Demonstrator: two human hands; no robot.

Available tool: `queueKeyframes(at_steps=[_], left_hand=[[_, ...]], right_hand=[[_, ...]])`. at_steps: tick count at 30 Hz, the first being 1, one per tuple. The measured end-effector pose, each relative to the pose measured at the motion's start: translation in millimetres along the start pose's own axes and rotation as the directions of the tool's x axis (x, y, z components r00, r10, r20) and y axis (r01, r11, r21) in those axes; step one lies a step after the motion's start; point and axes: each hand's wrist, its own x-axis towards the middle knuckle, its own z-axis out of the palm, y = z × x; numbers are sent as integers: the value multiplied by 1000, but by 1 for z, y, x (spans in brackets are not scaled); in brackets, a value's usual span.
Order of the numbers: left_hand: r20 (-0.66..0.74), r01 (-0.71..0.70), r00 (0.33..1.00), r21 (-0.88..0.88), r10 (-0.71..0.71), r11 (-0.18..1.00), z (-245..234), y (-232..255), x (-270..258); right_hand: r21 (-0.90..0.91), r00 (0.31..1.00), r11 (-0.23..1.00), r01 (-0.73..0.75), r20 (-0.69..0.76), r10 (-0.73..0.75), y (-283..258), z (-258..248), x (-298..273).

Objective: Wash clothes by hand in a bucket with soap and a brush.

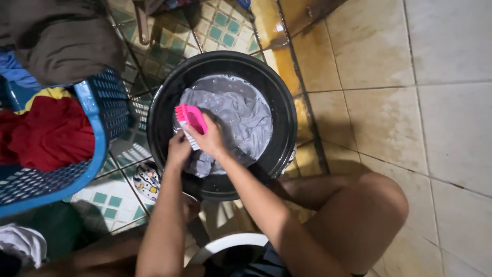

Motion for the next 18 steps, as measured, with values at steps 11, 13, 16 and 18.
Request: queueKeyframes(at_steps=[11, 13, 16, 18], left_hand=[[-340, -237, 821, 526, 458, 816, 23, 69, -36], [-299, -188, 916, 271, 268, 944, 9, 45, -24], [-305, -135, 920, 346, 248, 928, -4, 35, -15], [-134, 206, 935, -548, -329, 810, -12, 92, -44]], right_hand=[[-88, 905, 955, -285, -352, 238, 42, -94, 18], [-181, 903, 951, -251, -399, 162, 17, -89, 17], [-189, 984, 971, -149, -125, 127, -28, -49, 2], [-196, 977, 960, 201, 116, -181, -29, -10, -18]])
